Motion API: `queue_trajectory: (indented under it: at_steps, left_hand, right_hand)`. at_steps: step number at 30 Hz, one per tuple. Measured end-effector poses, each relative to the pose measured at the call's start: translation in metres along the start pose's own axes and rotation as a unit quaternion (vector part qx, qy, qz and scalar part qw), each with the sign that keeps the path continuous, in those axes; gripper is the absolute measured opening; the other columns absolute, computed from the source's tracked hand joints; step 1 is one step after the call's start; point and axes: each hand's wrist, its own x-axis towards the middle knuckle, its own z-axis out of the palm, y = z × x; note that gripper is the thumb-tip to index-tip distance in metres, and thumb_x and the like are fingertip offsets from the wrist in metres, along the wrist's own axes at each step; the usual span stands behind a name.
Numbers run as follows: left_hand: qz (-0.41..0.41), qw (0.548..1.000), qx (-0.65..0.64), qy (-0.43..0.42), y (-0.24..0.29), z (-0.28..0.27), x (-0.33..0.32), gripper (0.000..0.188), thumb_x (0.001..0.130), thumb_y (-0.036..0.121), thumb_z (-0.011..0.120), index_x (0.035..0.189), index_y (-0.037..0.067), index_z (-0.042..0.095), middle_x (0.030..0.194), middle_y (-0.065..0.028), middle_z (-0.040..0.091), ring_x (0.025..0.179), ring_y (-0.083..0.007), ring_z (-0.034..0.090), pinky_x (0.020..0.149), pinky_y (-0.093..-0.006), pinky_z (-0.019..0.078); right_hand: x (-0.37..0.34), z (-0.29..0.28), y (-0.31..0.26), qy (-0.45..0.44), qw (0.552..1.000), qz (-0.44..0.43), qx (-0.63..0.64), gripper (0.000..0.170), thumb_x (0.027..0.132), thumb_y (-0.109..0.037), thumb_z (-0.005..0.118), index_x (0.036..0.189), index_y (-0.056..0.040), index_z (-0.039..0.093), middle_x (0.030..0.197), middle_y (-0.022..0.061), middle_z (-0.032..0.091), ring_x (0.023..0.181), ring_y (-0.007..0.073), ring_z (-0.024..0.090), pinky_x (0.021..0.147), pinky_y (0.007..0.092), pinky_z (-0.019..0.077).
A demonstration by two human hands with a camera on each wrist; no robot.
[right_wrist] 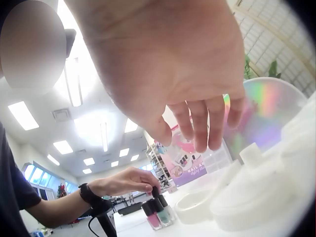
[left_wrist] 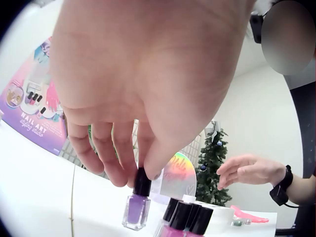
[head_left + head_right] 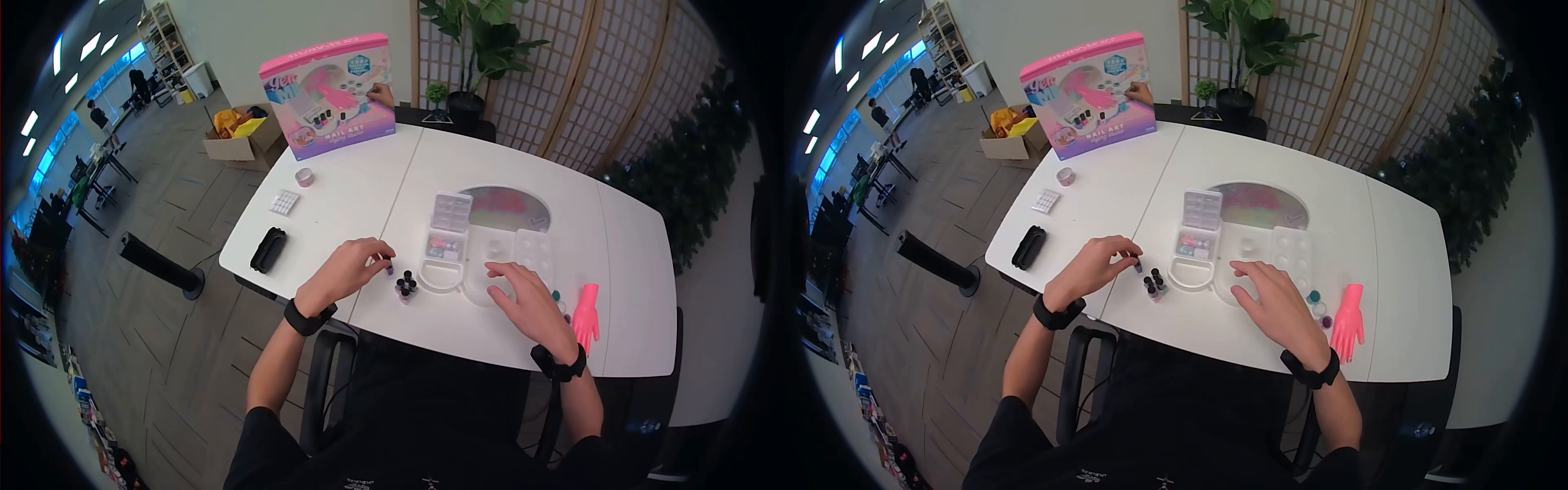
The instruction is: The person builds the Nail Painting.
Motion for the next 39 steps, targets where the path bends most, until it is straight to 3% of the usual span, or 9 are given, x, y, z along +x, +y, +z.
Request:
queue_trajectory:
  at_steps: [8, 11, 14, 21, 29, 35, 39]
  left_hand:
    - [0.091, 0.996, -0.006, 0.004, 0.035, 0.025, 0.035, 0.020, 0.101, 0.008, 0.072, 0.120, 0.003, 0.076, 0.114, -0.0145, 0.078, 0.104, -0.0306, 0.076, 0.092, -0.0422, 0.0597]
    - [0.095, 0.995, 0.029, -0.006, 0.043, 0.037, 0.040, 0.019, 0.100, 0.008, 0.073, 0.118, 0.004, 0.076, 0.112, -0.0143, 0.077, 0.104, -0.0329, 0.075, 0.092, -0.0433, 0.0591]
    - [0.097, 0.993, 0.057, -0.022, 0.043, 0.042, 0.042, 0.019, 0.099, 0.010, 0.073, 0.117, 0.004, 0.076, 0.113, -0.0143, 0.077, 0.105, -0.0340, 0.074, 0.093, -0.0439, 0.0587]
    - [0.102, 0.992, 0.071, -0.029, 0.044, 0.045, 0.042, 0.023, 0.099, 0.011, 0.073, 0.121, 0.004, 0.075, 0.116, -0.0160, 0.076, 0.109, -0.0344, 0.073, 0.094, -0.0450, 0.0582]
    - [0.008, 1.000, -0.018, -0.003, 0.030, 0.024, -0.005, 0.025, 0.103, 0.008, 0.070, 0.128, 0.003, 0.072, 0.123, -0.0144, 0.073, 0.105, -0.0291, 0.074, 0.093, -0.0402, 0.0592]
    - [-0.009, 0.998, -0.064, 0.027, 0.023, 0.038, -0.033, 0.021, 0.104, 0.008, 0.069, 0.124, 0.002, 0.071, 0.118, -0.0125, 0.070, 0.099, -0.0259, 0.073, 0.089, -0.0386, 0.0588]
    - [-0.005, 0.996, -0.075, 0.039, 0.017, 0.046, -0.032, 0.018, 0.104, 0.007, 0.069, 0.121, 0.002, 0.070, 0.113, -0.0120, 0.068, 0.095, -0.0251, 0.072, 0.087, -0.0379, 0.0587]
  right_hand:
    - [-0.033, 0.010, -0.002, -0.048, 0.992, 0.056, 0.098, 0.040, 0.107, -0.022, 0.066, 0.143, -0.0044, 0.065, 0.126, 0.0149, 0.075, 0.120, 0.0349, 0.069, 0.101, 0.0428, 0.0537]
    - [-0.040, 0.018, -0.003, -0.045, 0.988, 0.068, 0.132, 0.041, 0.107, -0.022, 0.066, 0.144, -0.0042, 0.064, 0.126, 0.0154, 0.075, 0.121, 0.0352, 0.070, 0.103, 0.0434, 0.0540]
    - [-0.047, 0.023, -0.007, -0.060, 0.983, 0.088, 0.150, 0.041, 0.106, -0.018, 0.068, 0.144, -0.0037, 0.064, 0.126, 0.0135, 0.077, 0.122, 0.0304, 0.071, 0.107, 0.0409, 0.0534]
    - [-0.052, 0.028, -0.005, -0.074, 0.981, 0.089, 0.157, 0.042, 0.108, -0.024, 0.066, 0.144, -0.0038, 0.063, 0.126, 0.0152, 0.076, 0.121, 0.0351, 0.070, 0.104, 0.0433, 0.0540]
    - [-0.042, 0.040, -0.015, -0.085, 0.984, 0.070, 0.140, 0.032, 0.108, -0.024, 0.066, 0.132, -0.0032, 0.069, 0.116, 0.0150, 0.076, 0.108, 0.0321, 0.073, 0.094, 0.0419, 0.0566]
    - [-0.021, 0.071, -0.033, -0.062, 0.995, -0.030, 0.066, 0.023, 0.105, -0.021, 0.069, 0.122, -0.0045, 0.070, 0.103, 0.0130, 0.074, 0.095, 0.0317, 0.073, 0.084, 0.0439, 0.0572]
    - [0.000, 0.099, -0.038, 0.020, 0.992, -0.119, -0.036, 0.023, 0.104, -0.020, 0.071, 0.123, -0.0061, 0.068, 0.096, 0.0109, 0.073, 0.088, 0.0308, 0.073, 0.076, 0.0432, 0.0573]
